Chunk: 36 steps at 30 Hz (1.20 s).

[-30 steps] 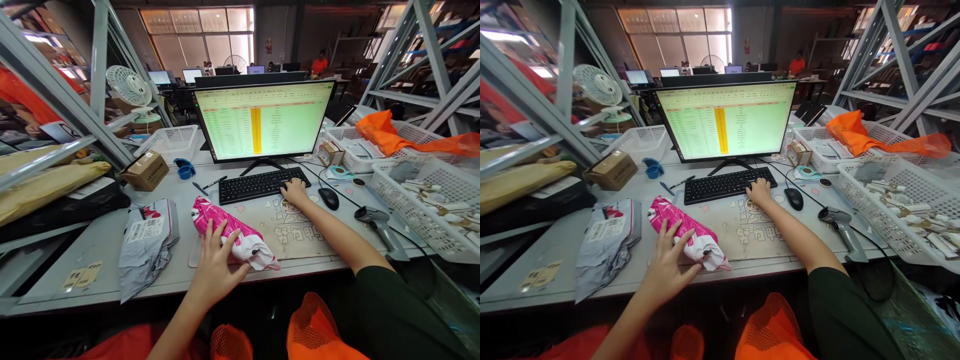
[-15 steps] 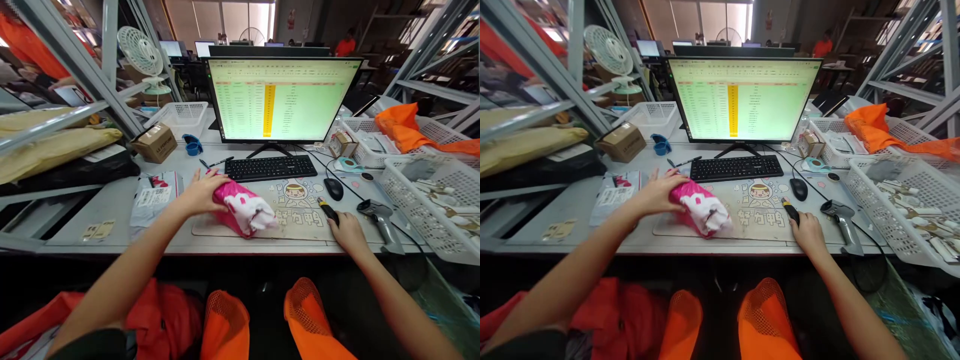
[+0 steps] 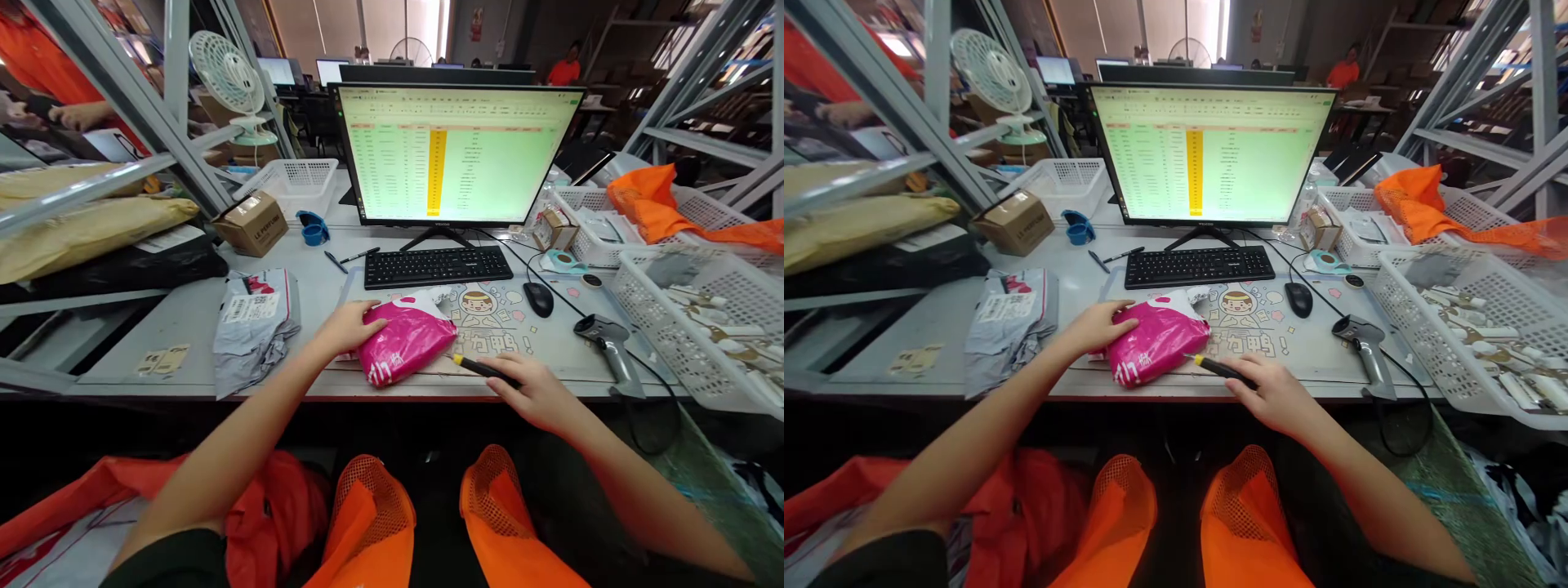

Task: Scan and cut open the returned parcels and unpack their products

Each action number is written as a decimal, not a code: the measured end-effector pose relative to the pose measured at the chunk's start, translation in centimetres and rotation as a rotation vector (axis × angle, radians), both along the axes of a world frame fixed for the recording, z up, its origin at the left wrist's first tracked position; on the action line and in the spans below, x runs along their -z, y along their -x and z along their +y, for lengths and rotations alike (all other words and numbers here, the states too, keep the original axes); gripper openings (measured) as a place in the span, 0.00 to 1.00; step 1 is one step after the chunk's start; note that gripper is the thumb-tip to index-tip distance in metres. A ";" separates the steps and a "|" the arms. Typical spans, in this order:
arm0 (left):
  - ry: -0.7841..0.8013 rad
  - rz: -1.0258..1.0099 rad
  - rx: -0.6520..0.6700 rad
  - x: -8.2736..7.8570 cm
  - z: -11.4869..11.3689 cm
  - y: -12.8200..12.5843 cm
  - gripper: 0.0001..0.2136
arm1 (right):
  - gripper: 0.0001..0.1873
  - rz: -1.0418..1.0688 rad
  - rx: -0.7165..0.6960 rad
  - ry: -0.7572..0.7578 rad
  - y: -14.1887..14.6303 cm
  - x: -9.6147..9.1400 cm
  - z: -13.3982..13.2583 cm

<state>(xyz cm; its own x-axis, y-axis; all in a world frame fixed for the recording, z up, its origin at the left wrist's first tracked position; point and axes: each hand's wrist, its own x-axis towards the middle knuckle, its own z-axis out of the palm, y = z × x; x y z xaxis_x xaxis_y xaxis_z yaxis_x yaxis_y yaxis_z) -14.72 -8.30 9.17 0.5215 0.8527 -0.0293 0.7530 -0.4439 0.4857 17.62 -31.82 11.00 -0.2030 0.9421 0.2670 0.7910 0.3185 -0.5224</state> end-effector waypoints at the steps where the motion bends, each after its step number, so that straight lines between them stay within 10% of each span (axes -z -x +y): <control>1: -0.065 -0.059 -0.008 1.1 -0.8 0.7 0.37 | 0.20 -0.030 -0.034 0.016 0.9 -0.5 0.9; 8: -0.197 -0.421 -0.161 6.6 -6.3 3.8 0.29 | 0.20 -0.210 -0.221 0.014 4.3 -2.0 5.6; 16: -0.259 -0.382 -0.218 7.6 -12.5 0.6 0.43 | 0.20 -0.394 -0.135 -0.111 4.3 1.2 3.6; 36: -0.492 -0.636 -0.266 7.6 -13.0 -1.9 0.09 | 0.22 -0.409 -0.040 -0.229 7.1 4.2 4.7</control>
<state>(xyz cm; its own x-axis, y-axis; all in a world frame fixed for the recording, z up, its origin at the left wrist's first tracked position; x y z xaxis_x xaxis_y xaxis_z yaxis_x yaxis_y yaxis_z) -12.85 -21.31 1.52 0.0930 0.7884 0.6081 0.5111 -0.5620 0.6504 10.55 -27.09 6.78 -0.3699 0.8576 0.3573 0.9019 0.4238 -0.0836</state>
